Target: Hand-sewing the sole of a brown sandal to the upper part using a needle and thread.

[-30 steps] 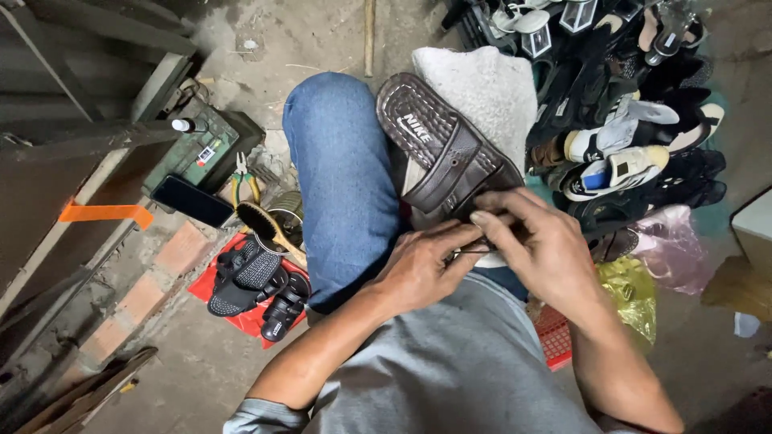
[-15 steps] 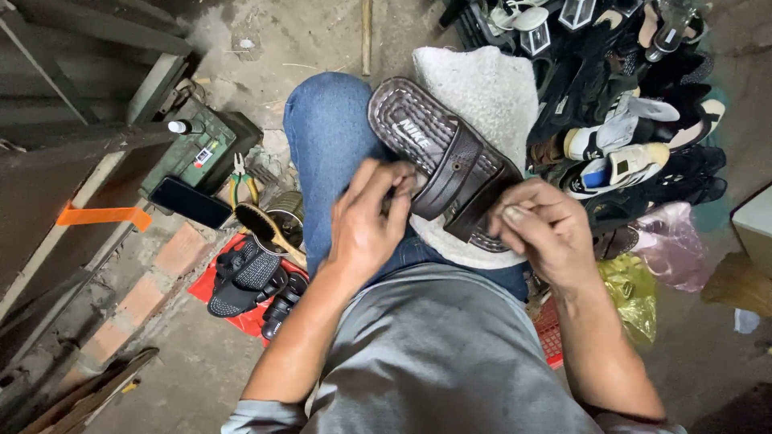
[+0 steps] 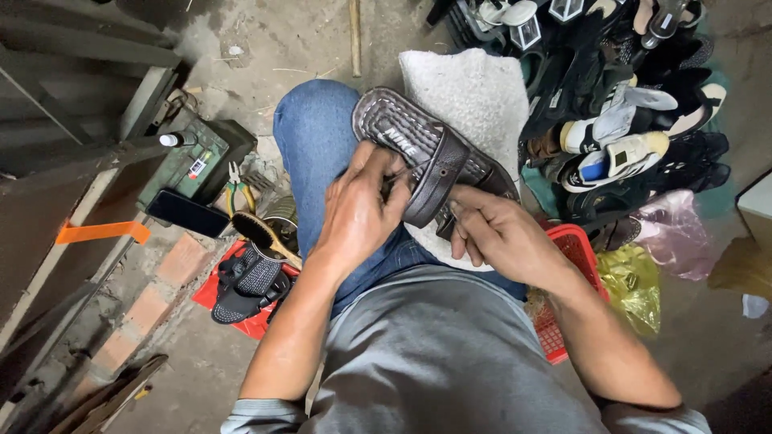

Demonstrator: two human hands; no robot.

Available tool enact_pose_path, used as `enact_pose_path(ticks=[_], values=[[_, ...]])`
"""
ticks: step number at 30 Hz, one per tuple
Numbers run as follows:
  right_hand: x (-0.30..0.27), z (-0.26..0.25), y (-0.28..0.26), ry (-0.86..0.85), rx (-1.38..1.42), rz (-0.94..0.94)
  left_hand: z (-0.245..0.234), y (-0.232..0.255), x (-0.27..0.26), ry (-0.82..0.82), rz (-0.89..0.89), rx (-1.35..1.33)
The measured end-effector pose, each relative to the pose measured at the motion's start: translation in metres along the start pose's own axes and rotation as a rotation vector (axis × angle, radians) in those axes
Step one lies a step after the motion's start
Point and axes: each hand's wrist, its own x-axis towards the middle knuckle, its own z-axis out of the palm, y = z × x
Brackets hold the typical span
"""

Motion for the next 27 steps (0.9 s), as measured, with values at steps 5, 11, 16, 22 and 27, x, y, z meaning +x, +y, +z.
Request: enact_pose_path(ticks=[5,11,16,22,27], values=[[0.002,-0.001,0.025,-0.016,0.086,0.039,0.005,-0.008,-0.004,-0.003,0.006,-0.123],[0.0,0.0,0.023,-0.023,0.016,0.016,-0.009,-0.007,-0.003,-0.117,0.067,-0.185],[0.006,0.004,0.02,-0.027,-0.198,-0.027,-0.002,-0.012,0.002,-0.269,0.105,-0.375],[-0.001,0.01,0.03,0.292,-0.408,-0.267,-0.005,-0.02,-0.004,-0.201,0.043,-0.51],[-0.028,0.0,0.036,0.433,-0.234,-0.466,-0.028,-0.005,-0.016,-0.011,-0.09,-0.356]])
